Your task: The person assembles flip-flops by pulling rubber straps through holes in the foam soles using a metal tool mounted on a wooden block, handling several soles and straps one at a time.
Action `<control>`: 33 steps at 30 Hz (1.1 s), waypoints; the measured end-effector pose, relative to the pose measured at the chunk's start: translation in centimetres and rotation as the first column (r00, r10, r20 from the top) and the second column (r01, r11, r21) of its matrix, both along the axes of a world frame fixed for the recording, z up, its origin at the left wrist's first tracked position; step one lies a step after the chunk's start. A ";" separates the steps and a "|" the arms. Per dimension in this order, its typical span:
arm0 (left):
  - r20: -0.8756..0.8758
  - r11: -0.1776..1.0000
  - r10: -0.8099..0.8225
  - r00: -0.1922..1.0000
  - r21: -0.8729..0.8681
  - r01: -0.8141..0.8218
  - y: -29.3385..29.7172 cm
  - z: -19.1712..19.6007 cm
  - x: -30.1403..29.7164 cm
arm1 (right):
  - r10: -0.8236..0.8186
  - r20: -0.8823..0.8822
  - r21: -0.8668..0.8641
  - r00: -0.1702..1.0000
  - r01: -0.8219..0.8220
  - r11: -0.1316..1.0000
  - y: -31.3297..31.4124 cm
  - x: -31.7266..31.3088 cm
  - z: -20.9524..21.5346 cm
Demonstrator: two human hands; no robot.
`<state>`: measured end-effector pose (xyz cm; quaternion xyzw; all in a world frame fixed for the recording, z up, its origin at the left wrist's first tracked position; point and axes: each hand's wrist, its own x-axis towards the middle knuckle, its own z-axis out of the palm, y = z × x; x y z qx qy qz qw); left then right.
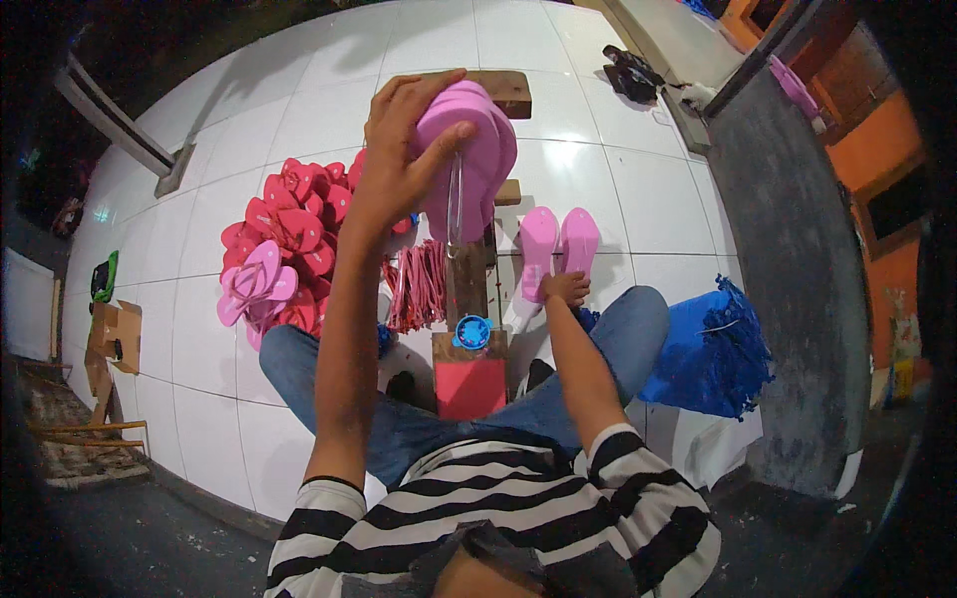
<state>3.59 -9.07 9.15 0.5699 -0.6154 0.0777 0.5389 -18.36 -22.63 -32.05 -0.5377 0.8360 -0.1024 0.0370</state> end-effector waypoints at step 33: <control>-0.392 0.966 0.049 0.919 0.251 0.056 13.6 -8.4 -9.8 | 0.762 0.633 -0.392 0.134 -0.794 0.465 19.5 -3.5 22.6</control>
